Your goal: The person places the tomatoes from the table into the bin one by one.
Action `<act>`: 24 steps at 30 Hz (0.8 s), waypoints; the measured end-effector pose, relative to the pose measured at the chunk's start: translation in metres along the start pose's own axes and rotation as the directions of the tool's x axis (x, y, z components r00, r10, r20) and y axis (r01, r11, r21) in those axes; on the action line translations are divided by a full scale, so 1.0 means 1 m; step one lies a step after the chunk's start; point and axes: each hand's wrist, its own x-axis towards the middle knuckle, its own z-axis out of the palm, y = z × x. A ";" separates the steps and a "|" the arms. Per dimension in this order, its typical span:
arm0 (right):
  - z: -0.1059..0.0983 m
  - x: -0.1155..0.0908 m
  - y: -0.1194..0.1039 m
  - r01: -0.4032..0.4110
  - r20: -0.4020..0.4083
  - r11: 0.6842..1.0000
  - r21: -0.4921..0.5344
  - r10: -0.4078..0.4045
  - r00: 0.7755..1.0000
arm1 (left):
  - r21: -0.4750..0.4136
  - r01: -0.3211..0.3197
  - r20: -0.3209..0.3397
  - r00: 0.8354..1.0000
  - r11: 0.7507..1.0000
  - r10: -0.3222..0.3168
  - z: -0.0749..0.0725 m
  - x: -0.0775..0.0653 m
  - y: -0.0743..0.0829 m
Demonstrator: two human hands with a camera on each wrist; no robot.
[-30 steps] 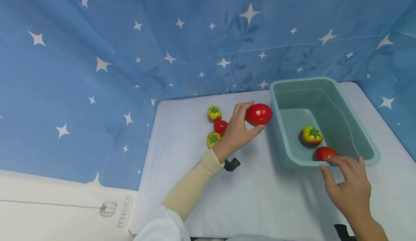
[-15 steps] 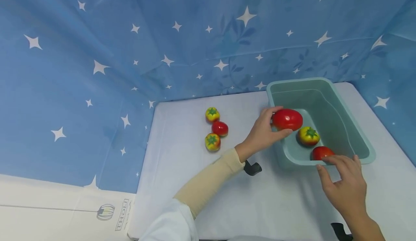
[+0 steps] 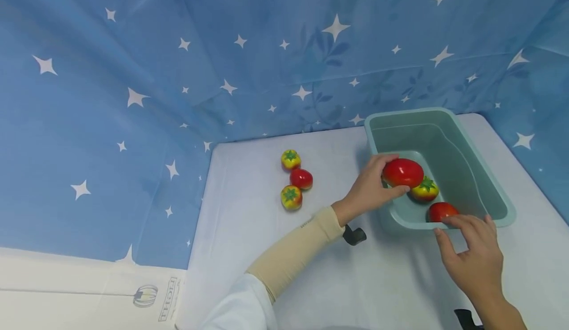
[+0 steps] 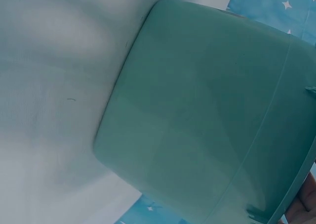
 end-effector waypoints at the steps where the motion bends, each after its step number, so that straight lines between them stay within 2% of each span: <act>1: 0.000 0.000 0.000 0.002 -0.002 1.000 0.002 -0.002 1.000 | 0.012 -0.006 0.003 1.000 1.000 0.006 0.001 0.000 0.000; 7: 0.000 0.000 0.000 0.010 -0.009 1.000 0.007 -0.010 1.000 | 0.067 -0.049 0.024 0.999 0.997 0.047 0.008 0.003 0.002; 17: 0.000 -0.002 0.000 -0.006 0.009 1.000 -0.003 0.006 1.000 | 0.149 -0.041 0.032 0.999 0.988 0.037 0.015 0.009 0.002; 24: 0.002 -0.001 0.003 0.017 -0.002 1.000 0.004 -0.017 1.000 | 0.127 -0.054 0.050 0.998 0.990 0.048 0.014 0.005 0.001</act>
